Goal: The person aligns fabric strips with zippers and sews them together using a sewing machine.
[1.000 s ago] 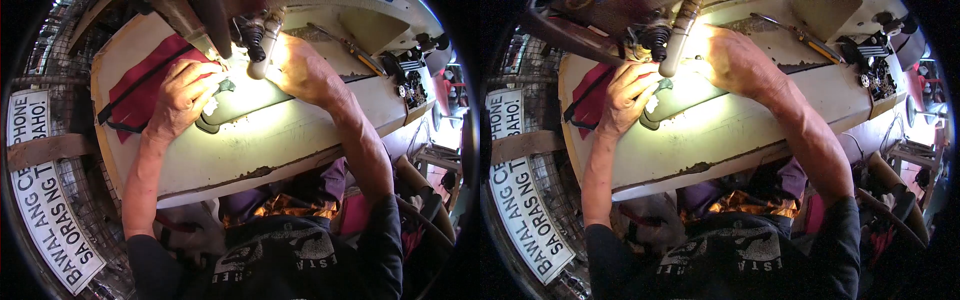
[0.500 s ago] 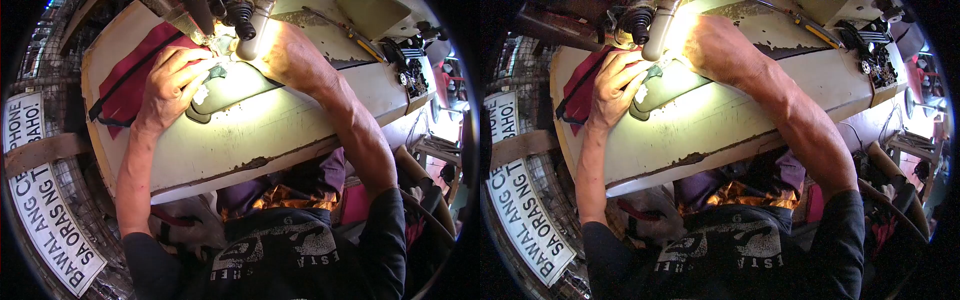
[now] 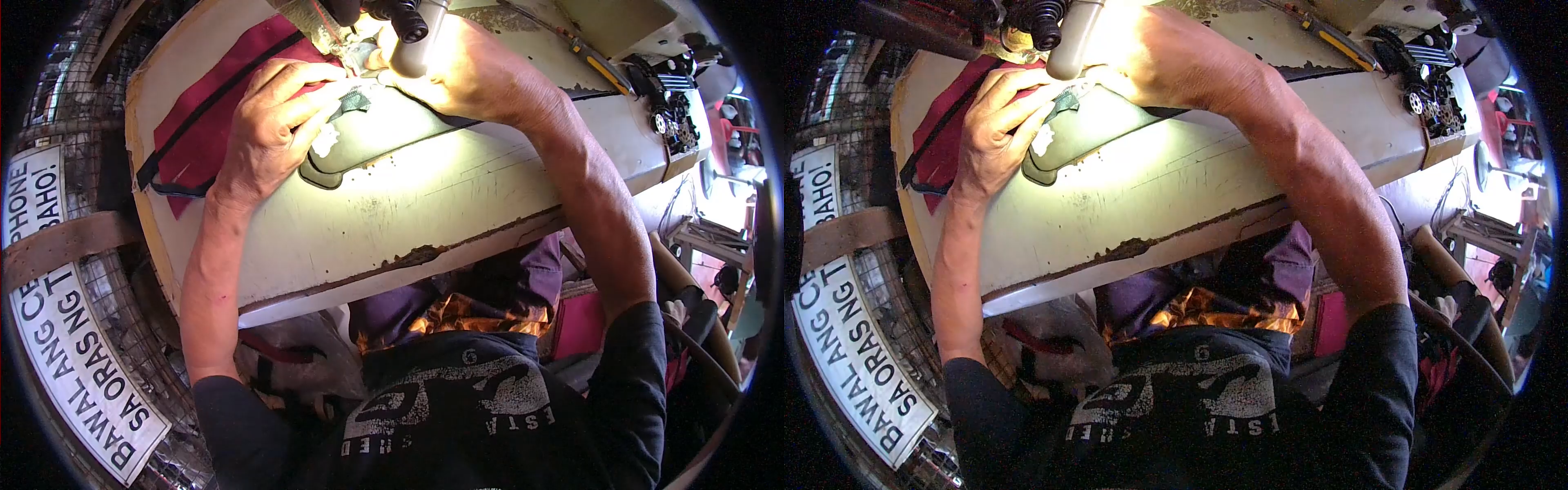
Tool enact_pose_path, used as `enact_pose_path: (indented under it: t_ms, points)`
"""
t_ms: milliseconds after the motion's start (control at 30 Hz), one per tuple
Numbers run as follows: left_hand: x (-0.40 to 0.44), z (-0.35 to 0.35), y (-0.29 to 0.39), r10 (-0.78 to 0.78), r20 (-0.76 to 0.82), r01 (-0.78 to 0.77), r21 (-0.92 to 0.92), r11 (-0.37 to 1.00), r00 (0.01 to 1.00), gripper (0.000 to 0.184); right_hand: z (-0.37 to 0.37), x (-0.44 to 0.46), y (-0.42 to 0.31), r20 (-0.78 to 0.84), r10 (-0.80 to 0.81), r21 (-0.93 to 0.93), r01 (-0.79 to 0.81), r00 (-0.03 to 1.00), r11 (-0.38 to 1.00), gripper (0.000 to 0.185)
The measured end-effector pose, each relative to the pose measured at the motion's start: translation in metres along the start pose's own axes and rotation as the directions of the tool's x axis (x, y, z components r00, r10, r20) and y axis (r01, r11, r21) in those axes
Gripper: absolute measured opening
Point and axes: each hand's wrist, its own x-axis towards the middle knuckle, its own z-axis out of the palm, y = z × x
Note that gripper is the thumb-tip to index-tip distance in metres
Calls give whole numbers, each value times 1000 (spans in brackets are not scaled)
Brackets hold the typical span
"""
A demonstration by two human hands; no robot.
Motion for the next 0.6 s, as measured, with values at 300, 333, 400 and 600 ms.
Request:
enact_pose_path:
  t_ms: [300,333,400,600]
  points:
    - [0,0,1,-5,-1,5,-11,1000,1000,22,1,-4,-4,-107,17,-199,-38,994,979,7]
    - [0,-1,1,-8,0,8,-13,1000,1000,22,4,-4,-3,-192,-8,-183,-28,981,983,9]
    - [0,0,1,1,-7,-1,-13,1000,1000,22,7,-5,-5,-230,-6,-187,-38,973,982,9]
    - [0,0,0,8,-4,-8,-15,1000,1000,23,8,-5,-8,-211,33,-204,-77,977,976,10]
